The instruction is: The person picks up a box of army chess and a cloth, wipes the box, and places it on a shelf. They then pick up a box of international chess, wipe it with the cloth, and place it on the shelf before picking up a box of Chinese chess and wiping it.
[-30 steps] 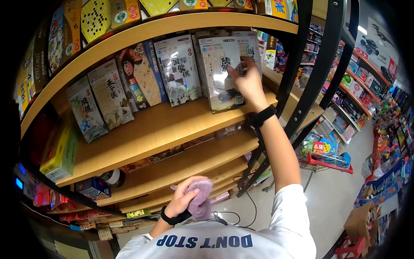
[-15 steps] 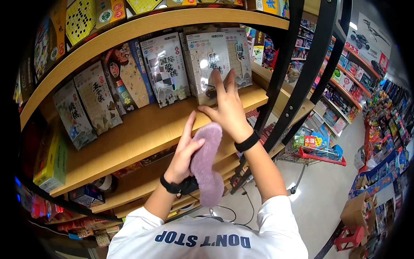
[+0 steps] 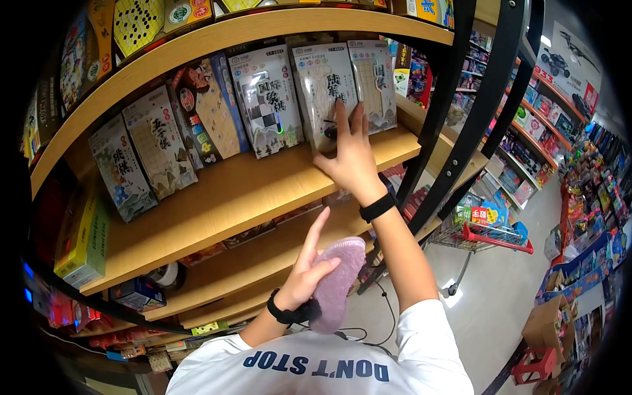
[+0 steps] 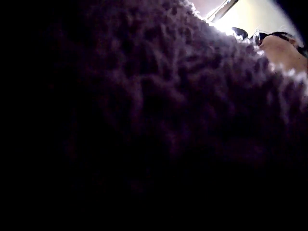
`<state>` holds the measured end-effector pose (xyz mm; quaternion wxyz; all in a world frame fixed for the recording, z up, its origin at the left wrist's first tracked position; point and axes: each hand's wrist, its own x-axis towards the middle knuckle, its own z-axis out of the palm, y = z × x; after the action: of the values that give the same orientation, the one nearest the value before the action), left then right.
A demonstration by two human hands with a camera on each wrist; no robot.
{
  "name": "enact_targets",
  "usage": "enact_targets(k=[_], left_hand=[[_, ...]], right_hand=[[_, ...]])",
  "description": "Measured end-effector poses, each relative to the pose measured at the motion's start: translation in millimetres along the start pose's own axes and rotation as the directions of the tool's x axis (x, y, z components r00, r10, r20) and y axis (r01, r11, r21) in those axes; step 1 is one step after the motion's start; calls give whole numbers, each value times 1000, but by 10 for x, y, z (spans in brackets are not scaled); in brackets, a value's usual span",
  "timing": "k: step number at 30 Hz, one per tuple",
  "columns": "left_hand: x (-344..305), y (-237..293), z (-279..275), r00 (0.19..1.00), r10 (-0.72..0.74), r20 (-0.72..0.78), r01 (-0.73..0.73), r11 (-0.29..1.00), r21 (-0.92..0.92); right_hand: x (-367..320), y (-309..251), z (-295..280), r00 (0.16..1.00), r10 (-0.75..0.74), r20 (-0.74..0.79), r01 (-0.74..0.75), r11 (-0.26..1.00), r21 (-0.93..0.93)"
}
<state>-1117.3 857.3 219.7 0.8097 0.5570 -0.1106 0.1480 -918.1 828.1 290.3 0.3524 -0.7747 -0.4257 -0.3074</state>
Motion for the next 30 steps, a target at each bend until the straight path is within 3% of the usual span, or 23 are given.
enact_targets(k=[3,9,14,16,18,19,20,22,24,25,26,27,29,30], left_hand=[[-98,-15,-71,989,-121,86,130,986,-101],[-274,-115,-77,994,-109,-19,108,993,-40],[-794,-414,-471,997,-44,59,19,927,374],[-1109,-521,-869,967,-50,249,-141,712,688],[-1386,-314,-972,987,-128,99,-11,561,828],[-1548,-267,-1070,974,-225,25,75,427,901],[-1686,-218,-1146,948,-312,-65,157,278,948],[-1861,-20,-1132,831,-477,-286,278,-89,956],[-2150,-28,-1268,785,-522,-334,264,-206,942],[-2273,-42,-1324,761,-539,-360,255,-262,931],[-2361,-50,-1381,731,-597,-330,237,-231,944],[-2443,-57,-1434,699,-650,-299,223,-199,954],[-2462,-15,-1422,595,-776,-208,219,-93,971],[-2471,-54,-1452,581,-802,-137,235,5,972]], right_hand=[[6,-28,-13,998,59,22,-60,998,33],[-7,-52,-29,998,60,-1,-60,996,60],[-190,-166,-224,988,-17,-152,49,977,208],[-620,-316,-300,954,-82,-288,170,940,296],[-1197,-387,-303,947,-261,-189,309,901,306],[-1464,-400,-250,950,-309,-44,298,857,421],[-1752,-382,-191,931,-329,159,236,874,424],[-2337,-256,-46,793,-248,556,-30,896,442],[-2980,-85,-25,619,-153,771,-159,936,314],[-3093,-80,-100,414,-121,902,-295,920,259],[-3187,-85,-181,181,-107,978,-410,895,174],[-3310,-94,-273,170,-133,976,-577,790,209],[-3435,-108,-374,83,-146,986,-648,744,165],[-3420,-116,-438,49,-146,988,-661,737,142]])
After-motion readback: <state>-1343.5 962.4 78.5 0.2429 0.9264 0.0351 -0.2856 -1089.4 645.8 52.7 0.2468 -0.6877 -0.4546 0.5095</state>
